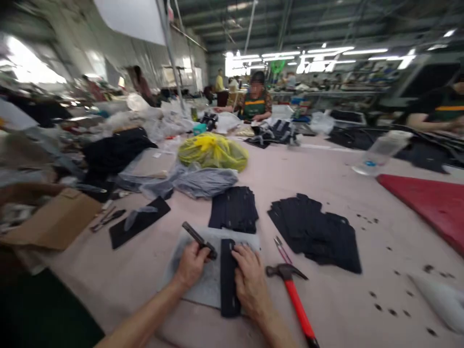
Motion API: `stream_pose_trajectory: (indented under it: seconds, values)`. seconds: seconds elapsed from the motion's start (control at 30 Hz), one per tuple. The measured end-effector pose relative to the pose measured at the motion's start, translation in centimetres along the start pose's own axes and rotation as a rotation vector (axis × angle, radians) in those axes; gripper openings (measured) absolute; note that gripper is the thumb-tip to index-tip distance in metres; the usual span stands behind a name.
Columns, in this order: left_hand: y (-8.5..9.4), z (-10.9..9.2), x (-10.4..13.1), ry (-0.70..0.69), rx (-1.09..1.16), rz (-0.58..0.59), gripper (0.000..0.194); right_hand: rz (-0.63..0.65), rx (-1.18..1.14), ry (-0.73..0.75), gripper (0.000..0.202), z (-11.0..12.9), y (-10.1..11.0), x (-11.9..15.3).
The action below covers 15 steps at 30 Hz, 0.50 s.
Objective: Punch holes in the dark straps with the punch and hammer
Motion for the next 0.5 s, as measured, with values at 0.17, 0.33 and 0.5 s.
stream_pose_trajectory:
  seconds: [0.17, 0.33, 0.5]
  values:
    - [-1.2, 0.2, -0.5, -0.047, 0.042, 0.052, 0.017, 0.119, 0.159, -0.126, 0.045, 0.7, -0.1, 2.2]
    - [0.9, 0.4, -0.3, -0.024, 0.016, 0.02, 0.017, 0.078, 0.175, -0.079, 0.051, 3.1, -3.2, 2.7]
    - [-2.7, -2.3, -0.5, 0.066, 0.035, -0.023, 0.023, -0.13, 0.251, -0.1, 0.044, 5.3, -1.2, 2.9]
Point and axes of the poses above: each hand's wrist, its own x-axis away from the middle knuckle, its own y-axis out of the back of the hand, z = x × y, the point moved 6 cm from there along -x, towards the middle knuckle, and after that the axes turned 11 degrees about -x, right-handed, at the moved point
